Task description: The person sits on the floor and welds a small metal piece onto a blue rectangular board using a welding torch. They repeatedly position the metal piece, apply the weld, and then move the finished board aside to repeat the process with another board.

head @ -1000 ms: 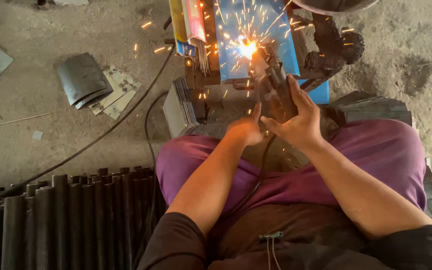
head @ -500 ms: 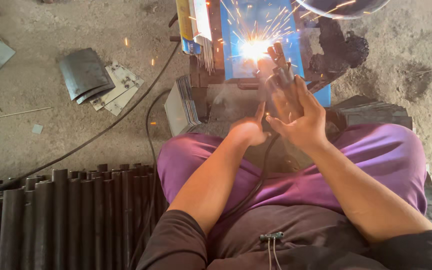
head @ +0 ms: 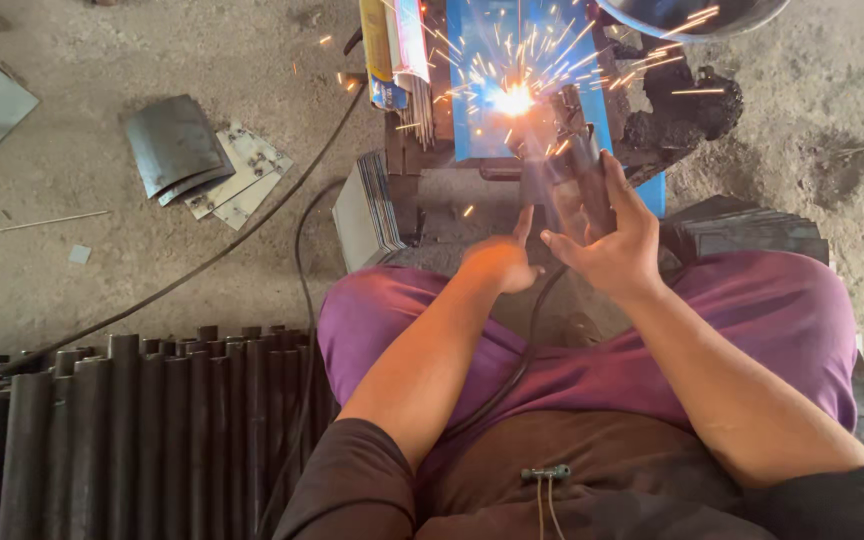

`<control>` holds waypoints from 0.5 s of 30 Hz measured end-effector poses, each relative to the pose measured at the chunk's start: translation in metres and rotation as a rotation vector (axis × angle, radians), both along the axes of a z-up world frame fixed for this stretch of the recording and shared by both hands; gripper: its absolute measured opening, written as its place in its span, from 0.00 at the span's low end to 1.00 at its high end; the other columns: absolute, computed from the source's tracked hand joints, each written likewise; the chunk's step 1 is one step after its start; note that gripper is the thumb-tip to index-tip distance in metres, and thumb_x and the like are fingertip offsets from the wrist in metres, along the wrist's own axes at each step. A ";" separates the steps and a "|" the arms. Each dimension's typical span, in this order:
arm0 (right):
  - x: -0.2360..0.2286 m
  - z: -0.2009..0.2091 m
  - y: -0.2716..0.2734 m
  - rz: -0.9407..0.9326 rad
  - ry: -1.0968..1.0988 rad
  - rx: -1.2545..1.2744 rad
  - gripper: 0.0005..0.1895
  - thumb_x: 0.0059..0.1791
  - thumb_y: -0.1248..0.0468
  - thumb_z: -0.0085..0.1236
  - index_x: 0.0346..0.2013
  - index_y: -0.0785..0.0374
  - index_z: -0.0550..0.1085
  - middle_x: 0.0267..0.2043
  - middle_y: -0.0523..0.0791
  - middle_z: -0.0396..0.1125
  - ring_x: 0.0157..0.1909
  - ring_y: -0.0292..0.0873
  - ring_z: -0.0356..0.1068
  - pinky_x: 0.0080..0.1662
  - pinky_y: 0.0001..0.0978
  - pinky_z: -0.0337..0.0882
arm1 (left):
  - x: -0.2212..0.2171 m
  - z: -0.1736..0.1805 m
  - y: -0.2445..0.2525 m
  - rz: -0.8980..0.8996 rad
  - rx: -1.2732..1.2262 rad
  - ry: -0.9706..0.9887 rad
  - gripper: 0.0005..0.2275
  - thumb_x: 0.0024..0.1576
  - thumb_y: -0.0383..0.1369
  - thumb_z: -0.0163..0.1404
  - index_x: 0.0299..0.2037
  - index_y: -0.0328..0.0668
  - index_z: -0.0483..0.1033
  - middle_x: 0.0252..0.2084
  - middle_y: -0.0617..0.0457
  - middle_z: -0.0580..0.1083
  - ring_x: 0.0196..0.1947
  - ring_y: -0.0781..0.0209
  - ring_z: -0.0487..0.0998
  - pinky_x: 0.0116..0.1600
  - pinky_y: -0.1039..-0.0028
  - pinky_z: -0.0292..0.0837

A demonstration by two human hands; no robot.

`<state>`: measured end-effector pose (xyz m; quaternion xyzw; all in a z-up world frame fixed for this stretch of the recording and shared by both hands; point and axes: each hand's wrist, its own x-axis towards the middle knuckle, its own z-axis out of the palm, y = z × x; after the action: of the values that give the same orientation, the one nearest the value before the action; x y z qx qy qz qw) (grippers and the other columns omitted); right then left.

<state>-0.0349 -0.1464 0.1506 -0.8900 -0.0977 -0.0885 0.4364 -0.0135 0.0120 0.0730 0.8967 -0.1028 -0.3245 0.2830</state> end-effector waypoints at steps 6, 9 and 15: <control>0.000 0.006 0.003 0.036 0.039 0.114 0.59 0.39 0.65 0.76 0.77 0.73 0.50 0.66 0.48 0.66 0.60 0.34 0.65 0.57 0.27 0.68 | -0.001 -0.007 -0.001 0.009 -0.019 -0.051 0.49 0.57 0.47 0.54 0.78 0.56 0.24 0.57 0.39 0.75 0.54 0.41 0.78 0.56 0.53 0.74; -0.003 0.013 0.007 -0.010 0.143 0.141 0.59 0.39 0.67 0.73 0.77 0.71 0.48 0.69 0.46 0.64 0.63 0.35 0.64 0.57 0.28 0.68 | 0.000 -0.009 -0.001 0.014 -0.043 -0.046 0.50 0.57 0.48 0.55 0.77 0.53 0.23 0.55 0.39 0.76 0.54 0.41 0.78 0.58 0.54 0.73; -0.003 0.012 0.007 0.059 0.002 0.092 0.56 0.44 0.68 0.74 0.78 0.74 0.49 0.72 0.50 0.63 0.69 0.38 0.63 0.66 0.32 0.66 | -0.003 0.003 0.000 0.009 -0.007 -0.017 0.48 0.58 0.47 0.52 0.78 0.53 0.23 0.55 0.39 0.77 0.54 0.41 0.79 0.58 0.56 0.74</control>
<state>-0.0379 -0.1390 0.1624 -0.8658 -0.1193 -0.0792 0.4794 -0.0162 0.0124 0.0759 0.8988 -0.1023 -0.3155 0.2867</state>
